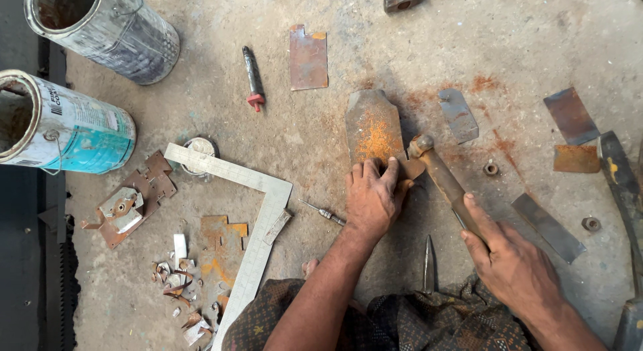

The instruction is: The person uses a hammer and a cylindrical metal punch to shape a small metal piece on an anvil. They repeatedly strike the punch to create a curved edge and then use the punch to form a hole in the metal piece.

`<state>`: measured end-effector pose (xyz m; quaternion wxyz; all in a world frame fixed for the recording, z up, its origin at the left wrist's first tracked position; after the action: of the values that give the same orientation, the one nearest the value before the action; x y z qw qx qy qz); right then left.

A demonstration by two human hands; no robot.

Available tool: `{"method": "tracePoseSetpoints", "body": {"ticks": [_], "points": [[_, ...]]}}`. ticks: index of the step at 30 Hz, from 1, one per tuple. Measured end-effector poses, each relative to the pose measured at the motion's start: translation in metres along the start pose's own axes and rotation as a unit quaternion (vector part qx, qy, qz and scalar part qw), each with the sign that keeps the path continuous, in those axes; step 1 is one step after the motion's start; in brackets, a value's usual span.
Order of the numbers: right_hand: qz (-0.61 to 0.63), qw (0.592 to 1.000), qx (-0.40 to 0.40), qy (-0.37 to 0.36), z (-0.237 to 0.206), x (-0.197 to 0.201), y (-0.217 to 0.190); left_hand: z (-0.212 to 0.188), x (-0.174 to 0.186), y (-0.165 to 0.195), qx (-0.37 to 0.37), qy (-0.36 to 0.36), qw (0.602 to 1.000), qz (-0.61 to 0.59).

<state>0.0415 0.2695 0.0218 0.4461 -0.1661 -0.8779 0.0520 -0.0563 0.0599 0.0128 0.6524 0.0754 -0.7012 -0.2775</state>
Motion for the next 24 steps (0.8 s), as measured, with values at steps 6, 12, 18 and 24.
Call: {"method": "tracePoseSetpoints", "body": {"ticks": [6,12,18,24], "points": [[0.030,0.985,0.111,0.128,-0.010,0.022,-0.021,0.000,-0.004,-0.002,0.015,-0.003,1.000,0.004],[0.033,0.985,0.090,0.144,-0.015,0.030,-0.022,-0.003,0.004,0.003,0.001,0.039,0.999,0.010],[0.112,0.962,0.135,0.212,-0.031,0.050,-0.028,-0.002,0.001,-0.002,0.023,0.013,1.000,-0.010],[0.151,0.984,0.000,0.095,-0.011,0.029,-0.002,0.006,0.002,-0.011,0.077,-0.020,0.997,-0.017]]}}
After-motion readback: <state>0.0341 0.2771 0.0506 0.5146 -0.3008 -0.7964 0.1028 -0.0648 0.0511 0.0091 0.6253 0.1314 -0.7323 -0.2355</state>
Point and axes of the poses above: each hand's wrist, its own z-axis towards the middle knuckle, its own x-axis out of the back of the hand, y = z × x, the point moved 10 cm from there along z, towards the middle knuckle, and after that the axes turned 8 degrees about -y, right-handed, at the moved point
